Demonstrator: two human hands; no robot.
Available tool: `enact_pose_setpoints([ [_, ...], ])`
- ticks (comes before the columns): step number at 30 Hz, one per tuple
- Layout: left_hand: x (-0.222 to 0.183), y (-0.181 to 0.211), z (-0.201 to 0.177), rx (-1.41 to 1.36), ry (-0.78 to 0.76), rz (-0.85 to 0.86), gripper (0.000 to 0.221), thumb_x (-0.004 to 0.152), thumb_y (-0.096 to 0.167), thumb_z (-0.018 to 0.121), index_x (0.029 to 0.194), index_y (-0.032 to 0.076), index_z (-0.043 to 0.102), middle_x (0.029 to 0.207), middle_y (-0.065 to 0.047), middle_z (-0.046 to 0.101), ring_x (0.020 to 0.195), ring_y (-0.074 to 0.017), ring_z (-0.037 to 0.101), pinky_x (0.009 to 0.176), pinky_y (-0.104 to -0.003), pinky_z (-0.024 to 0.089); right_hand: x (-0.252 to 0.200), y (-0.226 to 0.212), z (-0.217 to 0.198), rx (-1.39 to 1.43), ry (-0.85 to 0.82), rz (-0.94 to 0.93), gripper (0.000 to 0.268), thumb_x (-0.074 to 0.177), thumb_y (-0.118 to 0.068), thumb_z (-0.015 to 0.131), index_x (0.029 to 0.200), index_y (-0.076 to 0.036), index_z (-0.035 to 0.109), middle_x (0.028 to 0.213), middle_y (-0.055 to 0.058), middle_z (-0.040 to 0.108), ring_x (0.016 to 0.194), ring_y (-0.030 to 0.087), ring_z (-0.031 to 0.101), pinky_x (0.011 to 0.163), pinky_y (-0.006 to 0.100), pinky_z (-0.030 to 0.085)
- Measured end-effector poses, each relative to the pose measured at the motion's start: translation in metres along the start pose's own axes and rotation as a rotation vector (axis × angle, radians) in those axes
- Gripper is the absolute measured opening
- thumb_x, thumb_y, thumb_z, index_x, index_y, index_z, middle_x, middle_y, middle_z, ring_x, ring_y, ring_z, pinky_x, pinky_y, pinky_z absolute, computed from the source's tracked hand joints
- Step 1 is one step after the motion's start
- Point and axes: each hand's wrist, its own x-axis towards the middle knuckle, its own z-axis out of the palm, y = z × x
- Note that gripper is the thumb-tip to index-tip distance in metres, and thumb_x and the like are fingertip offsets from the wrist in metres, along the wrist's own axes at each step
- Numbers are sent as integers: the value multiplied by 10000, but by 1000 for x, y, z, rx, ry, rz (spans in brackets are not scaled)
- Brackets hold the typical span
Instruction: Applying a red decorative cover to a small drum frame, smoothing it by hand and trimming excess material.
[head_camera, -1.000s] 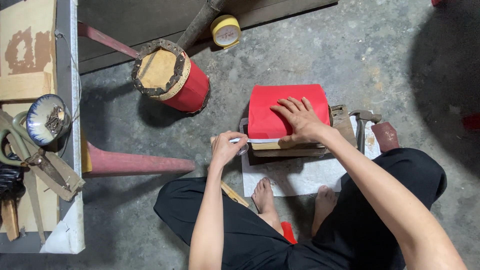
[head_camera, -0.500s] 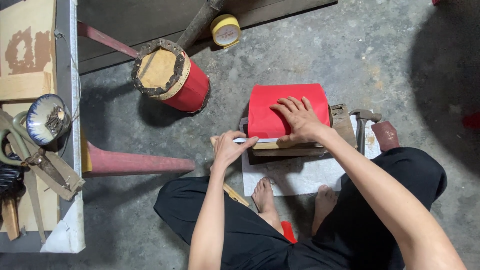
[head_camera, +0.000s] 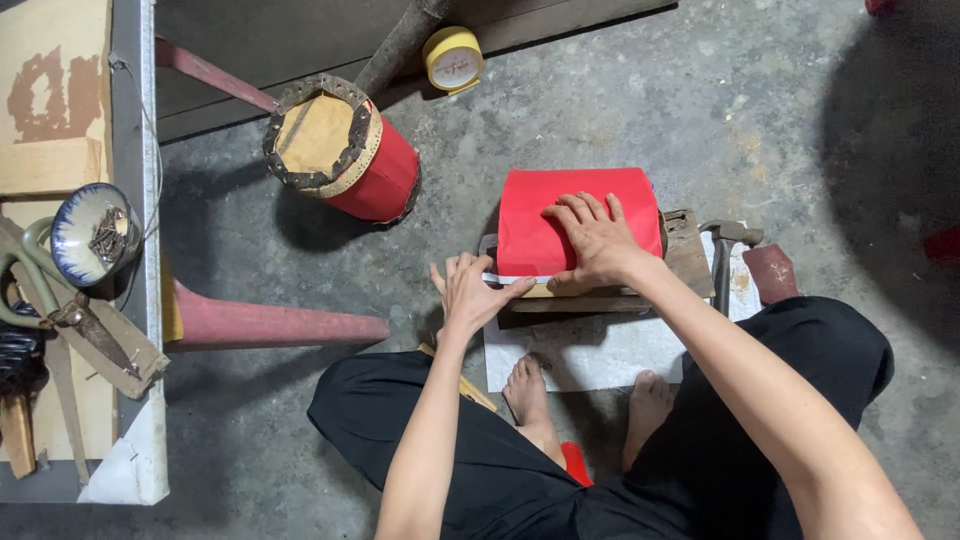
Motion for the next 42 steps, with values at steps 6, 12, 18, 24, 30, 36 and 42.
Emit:
enact_pose_setpoints([
  [6, 1, 3, 7, -38, 9, -6, 772, 693, 752, 744, 1072, 83, 672, 1265, -127, 579, 1434, -317, 344, 1211, -685, 18, 21, 9, 29, -81, 40, 45, 1173, 576, -765, 825, 1517, -297, 304, 1587, 49, 307, 1520, 352, 238, 1211, 691, 44],
  [12, 6, -3, 13, -89, 24, -9, 852, 684, 707, 803, 1241, 123, 532, 1383, -140, 506, 1516, -348, 230, 1223, -687, 28, 13, -1, 11, -64, 15, 29, 1109, 634, -670, 861, 1510, -245, 328, 1570, 95, 337, 1510, 382, 267, 1205, 696, 56],
  [18, 5, -2, 8, -119, 6, -31, 946, 650, 672, 853, 1349, 159, 475, 1480, -128, 469, 1549, -371, 156, 1230, -683, 7, 0, 6, -10, 3, -44, -38, 1049, 675, -493, 892, 1532, -242, 341, 1607, 99, 325, 1522, 394, 252, 1216, 691, 81],
  [24, 7, -8, 6, -125, 6, -55, 1016, 628, 677, 867, 1411, 171, 463, 1530, -131, 439, 1558, -384, 129, 1231, -679, 6, 2, 17, -13, 2, -116, -82, 1082, 696, -392, 913, 1583, -252, 310, 1661, 80, 282, 1548, 378, 201, 1227, 664, 90],
  [30, 17, -25, 10, -144, -17, -80, 1111, 604, 682, 882, 1485, 189, 417, 1572, -144, 401, 1566, -393, 98, 1235, -674, 12, -9, 9, -30, -7, -176, -74, 1119, 704, -343, 934, 1605, -269, 276, 1689, 52, 251, 1560, 359, 182, 1235, 646, 90],
  [36, 19, -37, 5, -209, -26, -113, 1182, 586, 657, 914, 1531, 184, 385, 1596, -171, 379, 1569, -402, 98, 1244, -650, 27, 4, 18, -16, -68, -204, -67, 1186, 692, -324, 949, 1620, -334, 210, 1705, 1, 205, 1568, 335, 155, 1228, 647, 102],
  [42, 22, -45, 9, -226, -26, -100, 1192, 648, 597, 904, 1584, 174, 301, 1613, -214, 343, 1563, -421, 124, 1243, -653, 13, 6, 18, -12, -108, -217, -50, 1230, 681, -321, 959, 1629, -324, 177, 1716, -13, 174, 1574, 322, 132, 1227, 651, 89],
])
